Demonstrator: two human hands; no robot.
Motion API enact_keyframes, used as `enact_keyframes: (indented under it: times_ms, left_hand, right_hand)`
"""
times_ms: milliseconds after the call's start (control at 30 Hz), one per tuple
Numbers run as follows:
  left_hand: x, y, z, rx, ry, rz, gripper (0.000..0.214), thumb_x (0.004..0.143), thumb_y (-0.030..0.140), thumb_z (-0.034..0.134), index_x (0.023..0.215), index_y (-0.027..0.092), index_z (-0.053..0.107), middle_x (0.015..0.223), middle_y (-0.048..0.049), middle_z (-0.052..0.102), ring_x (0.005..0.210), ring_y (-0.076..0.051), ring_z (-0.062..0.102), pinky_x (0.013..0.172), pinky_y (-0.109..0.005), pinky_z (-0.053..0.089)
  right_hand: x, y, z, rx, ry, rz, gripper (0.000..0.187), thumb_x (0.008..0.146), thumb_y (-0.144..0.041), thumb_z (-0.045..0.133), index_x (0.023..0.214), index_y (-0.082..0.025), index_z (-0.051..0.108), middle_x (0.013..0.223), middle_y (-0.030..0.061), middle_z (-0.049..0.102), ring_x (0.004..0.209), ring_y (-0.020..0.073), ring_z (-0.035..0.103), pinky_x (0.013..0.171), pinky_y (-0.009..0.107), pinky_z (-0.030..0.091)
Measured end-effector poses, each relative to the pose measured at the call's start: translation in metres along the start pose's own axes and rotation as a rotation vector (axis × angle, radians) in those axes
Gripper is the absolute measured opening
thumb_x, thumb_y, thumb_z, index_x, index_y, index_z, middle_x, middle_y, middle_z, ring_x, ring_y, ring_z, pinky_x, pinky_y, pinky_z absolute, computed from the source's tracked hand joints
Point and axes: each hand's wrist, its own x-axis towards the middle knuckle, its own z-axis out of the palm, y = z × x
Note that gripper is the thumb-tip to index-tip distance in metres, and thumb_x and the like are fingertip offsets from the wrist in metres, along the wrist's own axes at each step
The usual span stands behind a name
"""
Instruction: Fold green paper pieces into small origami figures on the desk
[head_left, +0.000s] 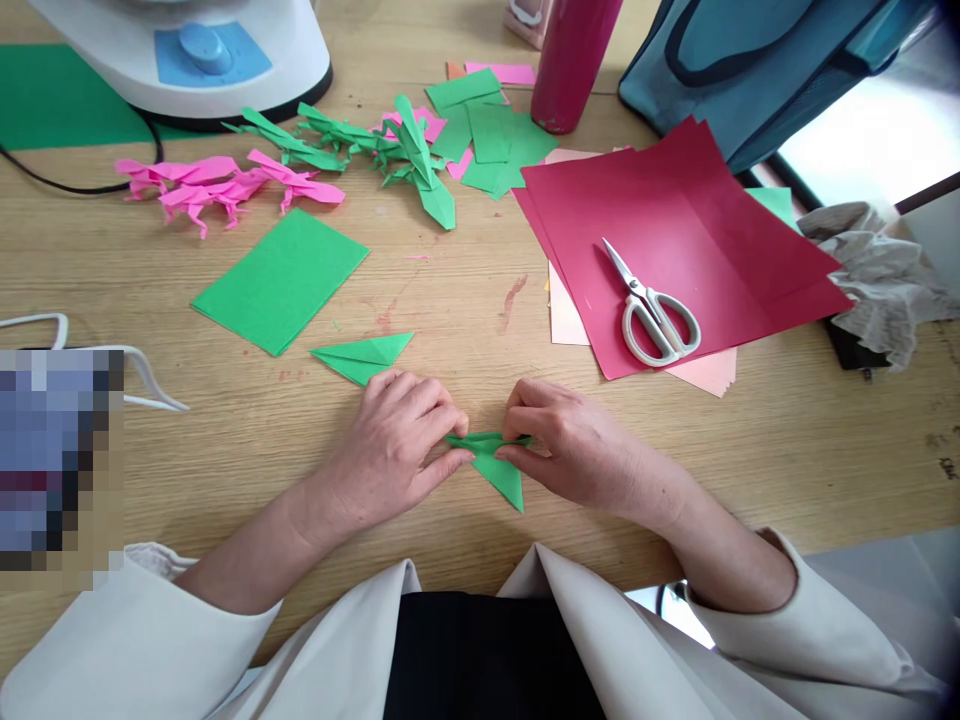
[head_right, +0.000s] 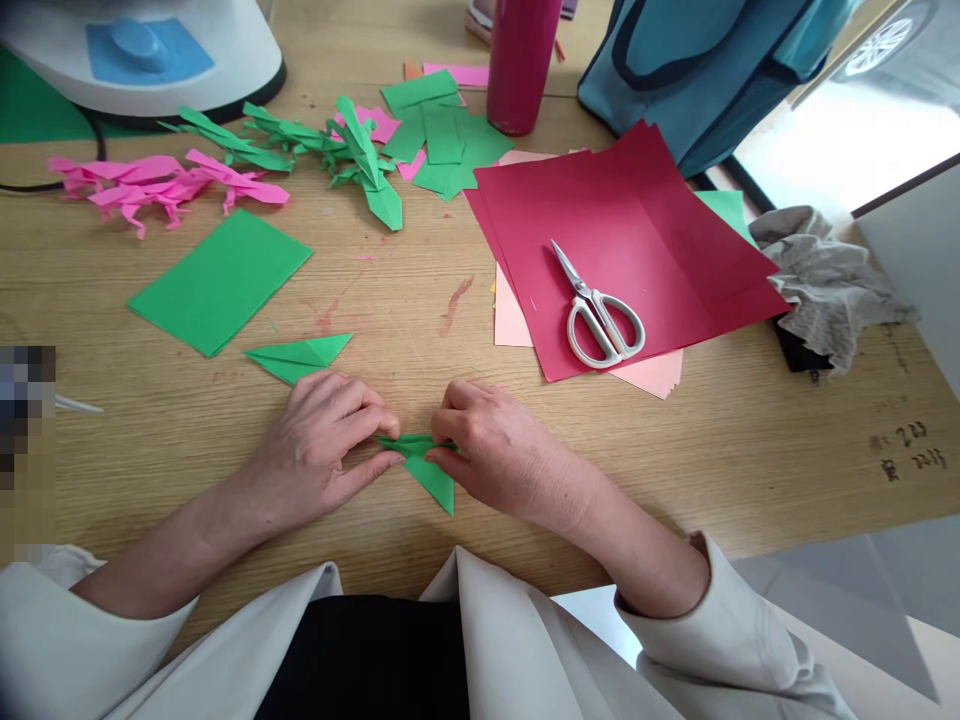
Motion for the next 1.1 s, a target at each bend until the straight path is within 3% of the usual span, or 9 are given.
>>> enact_keyframes:
  times_ms: [333, 667, 1100]
  left_hand:
    - [0.0041, 0.0063, 0.0066, -0.087, -0.005, 0.082, 0.007, 0.095, 0.025, 0.063, 0.097, 0.019, 0.064, 0.093, -0.0038, 0.063, 0.09, -0.022, 0.054, 0.087, -0.041, 0.037]
    - [0.0063, 0.0066, 0.0088, -0.097, -0.002, 0.038, 0.009, 0.096, 0.026, 0.06, 0.093, 0.019, 0.065, 0.092, -0.004, 0.063, 0.09, -0.021, 0.056, 0.084, -0.039, 0.038]
    - [0.0079, 0.0091, 0.0082, -0.064, -0.019, 0.001, 0.011, 0.097, 0.027, 0.06, 0.09, 0.019, 0.064, 0.089, -0.0042, 0.062, 0.089, -0.022, 0.055, 0.085, -0.039, 0.038]
  right_hand:
    - [-0.0037, 0.0023, -0.0037, 0.003, -0.052, -0.052, 0.009, 0.088, -0.014, 0.068, 0.08, -0.014, 0.066, 0.093, 0.0058, 0.056, 0.078, 0.0143, 0.055, 0.074, 0.028, 0.044]
    - [-0.0003, -0.0026, -0.0068, -0.129, -0.143, -0.027, 0.003, 0.088, -0.014, 0.066, 0.085, -0.012, 0.066, 0.099, 0.0103, 0.058, 0.084, 0.019, 0.058, 0.078, 0.034, 0.048]
    - [0.001, -0.0016, -0.0048, -0.091, -0.073, -0.014, 0.007, 0.084, -0.009, 0.065, 0.079, -0.013, 0.064, 0.093, 0.0083, 0.056, 0.082, 0.0178, 0.056, 0.077, 0.032, 0.047]
